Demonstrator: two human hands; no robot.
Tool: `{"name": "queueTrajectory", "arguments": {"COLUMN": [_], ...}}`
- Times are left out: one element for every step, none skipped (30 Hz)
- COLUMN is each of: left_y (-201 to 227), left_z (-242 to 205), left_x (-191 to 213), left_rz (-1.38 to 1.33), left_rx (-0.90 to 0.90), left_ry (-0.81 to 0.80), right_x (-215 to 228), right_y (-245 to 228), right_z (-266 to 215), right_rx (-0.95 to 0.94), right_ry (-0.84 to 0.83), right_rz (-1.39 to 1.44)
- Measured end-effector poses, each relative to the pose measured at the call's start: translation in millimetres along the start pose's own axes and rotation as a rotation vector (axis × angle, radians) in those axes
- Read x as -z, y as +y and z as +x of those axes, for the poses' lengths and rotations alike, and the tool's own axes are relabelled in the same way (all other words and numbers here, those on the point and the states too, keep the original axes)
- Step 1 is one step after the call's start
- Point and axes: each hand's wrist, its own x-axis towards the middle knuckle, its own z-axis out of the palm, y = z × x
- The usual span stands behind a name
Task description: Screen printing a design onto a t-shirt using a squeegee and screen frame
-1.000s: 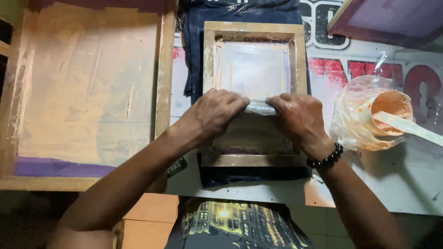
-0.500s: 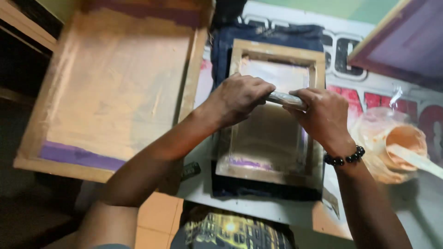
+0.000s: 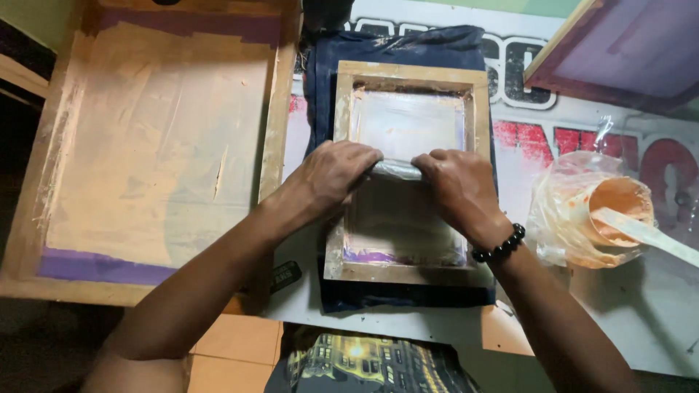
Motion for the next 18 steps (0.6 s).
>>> {"name": "queueTrajectory", "arguments": {"left_y": [12, 24, 35, 47, 58, 70, 77, 84, 93, 88, 82, 77, 57, 37, 19, 7, -4, -17], "left_z": [-7, -15, -18, -25, -29, -33, -30, -28, -27, -20, -11, -3, 9, 21, 32, 34, 35, 36], "left_x": [3, 6, 8, 10, 11, 13, 21, 28, 35, 34, 33, 31, 19, 7, -8, -20, -32, -44], "left_rz": [0.001, -0.009, -0.02, -0.019, -0.005, 0.009, 0.017, -0.003, -0.022, -0.014, 0.014, 0.042, 0.043, 0.115, 0.183, 0.179, 0.176, 0.173], "left_rx": [0.011, 0.026, 0.033, 0.035, 0.04, 0.044, 0.036, 0.046, 0.066, 0.067, 0.061, 0.054, 0.053, 0.031, 0.012, 0.013, 0.002, -0.01], "left_ry": [-0.009, -0.059, -0.102, -0.104, -0.135, -0.166, -0.162, -0.191, -0.22, -0.216, -0.16, -0.104, -0.102, 0.023, 0.147, 0.148, 0.173, 0.199], "right_x": [15, 30, 47, 43, 40, 38, 41, 44, 46, 52, 59, 66, 59, 50, 41, 20, -3, -26], "right_y": [-15, -29, -40, -40, -37, -35, -28, -22, -17, -15, -13, -10, 0, 10, 20, 29, 37, 46], "right_z": [-9, -19, -28, -37, -45, -54, -55, -57, -58, -52, -46, -40, -29, -18, -9, -5, 0, 5], "right_rx": [0.006, -0.032, -0.073, -0.071, -0.049, -0.028, -0.032, 0.011, 0.064, 0.068, 0.03, -0.007, -0.008, 0.002, 0.014, 0.014, 0.009, 0.004], "right_ry": [-0.004, -0.071, -0.135, -0.135, -0.168, -0.201, -0.19, -0.19, -0.191, -0.183, -0.148, -0.112, -0.111, 0.034, 0.174, 0.17, 0.231, 0.292], "right_rz": [0.012, 0.029, 0.037, 0.04, 0.027, 0.013, 0.008, 0.102, 0.198, 0.197, 0.188, 0.18, 0.178, 0.106, 0.035, 0.034, 0.114, 0.193]}}
